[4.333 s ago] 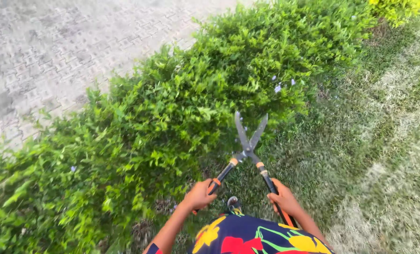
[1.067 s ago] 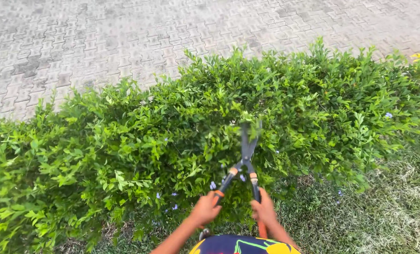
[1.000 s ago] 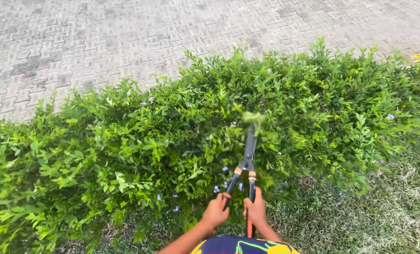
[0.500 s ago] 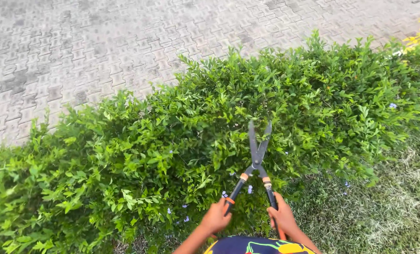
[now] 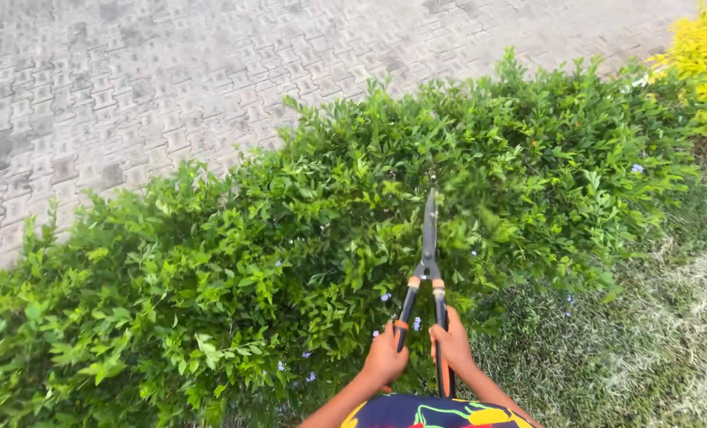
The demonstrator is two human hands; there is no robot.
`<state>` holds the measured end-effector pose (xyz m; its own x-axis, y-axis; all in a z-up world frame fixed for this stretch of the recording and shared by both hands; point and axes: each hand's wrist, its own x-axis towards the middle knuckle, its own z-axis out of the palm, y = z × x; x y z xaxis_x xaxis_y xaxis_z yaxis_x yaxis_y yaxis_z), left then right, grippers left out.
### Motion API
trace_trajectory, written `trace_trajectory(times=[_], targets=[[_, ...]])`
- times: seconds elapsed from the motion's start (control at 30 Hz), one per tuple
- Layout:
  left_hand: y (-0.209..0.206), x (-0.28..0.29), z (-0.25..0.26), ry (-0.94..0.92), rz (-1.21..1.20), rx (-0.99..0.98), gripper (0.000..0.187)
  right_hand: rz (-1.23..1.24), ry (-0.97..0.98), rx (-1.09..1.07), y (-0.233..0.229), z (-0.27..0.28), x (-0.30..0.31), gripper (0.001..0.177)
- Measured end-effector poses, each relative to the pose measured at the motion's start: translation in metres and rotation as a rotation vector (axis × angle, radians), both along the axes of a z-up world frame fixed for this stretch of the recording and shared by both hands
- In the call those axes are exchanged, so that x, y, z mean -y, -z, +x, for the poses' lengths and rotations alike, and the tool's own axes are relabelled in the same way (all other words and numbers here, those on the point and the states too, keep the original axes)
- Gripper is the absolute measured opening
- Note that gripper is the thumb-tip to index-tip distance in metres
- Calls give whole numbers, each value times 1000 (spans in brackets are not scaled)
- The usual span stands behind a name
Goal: Trimming a garden hedge using manual hedge shears.
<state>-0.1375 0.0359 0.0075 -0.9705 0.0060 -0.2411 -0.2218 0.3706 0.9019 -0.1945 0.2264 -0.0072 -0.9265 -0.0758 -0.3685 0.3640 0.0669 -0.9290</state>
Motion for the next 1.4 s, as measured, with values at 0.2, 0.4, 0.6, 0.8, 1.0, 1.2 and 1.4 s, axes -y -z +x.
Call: trace_trajectory(times=[0.2, 0.4, 0.6, 0.8, 1.0, 1.2, 1.4], targets=[[32, 4, 19, 53, 153, -37, 35, -80, 0, 108, -19, 23, -4, 57], [-62, 31, 11, 84, 102, 157, 33, 51, -50, 148, -43, 11, -41, 56], [-37, 94, -8, 338, -321, 51, 31, 186, -317, 199, -66, 1, -104, 64], [-51, 28, -31, 177, -322, 123, 39, 194, -306, 141, -25, -43, -89, 59], [-19, -61, -24, -123, 163, 187, 38, 26, -227, 59, -11, -63, -72, 56], [-62, -8, -33, 49, -90, 193, 50, 203, -387, 29, -36, -95, -146, 62], [10, -70, -31, -48, -119, 95, 48, 109, -294, 136, 3, -83, -117, 58]])
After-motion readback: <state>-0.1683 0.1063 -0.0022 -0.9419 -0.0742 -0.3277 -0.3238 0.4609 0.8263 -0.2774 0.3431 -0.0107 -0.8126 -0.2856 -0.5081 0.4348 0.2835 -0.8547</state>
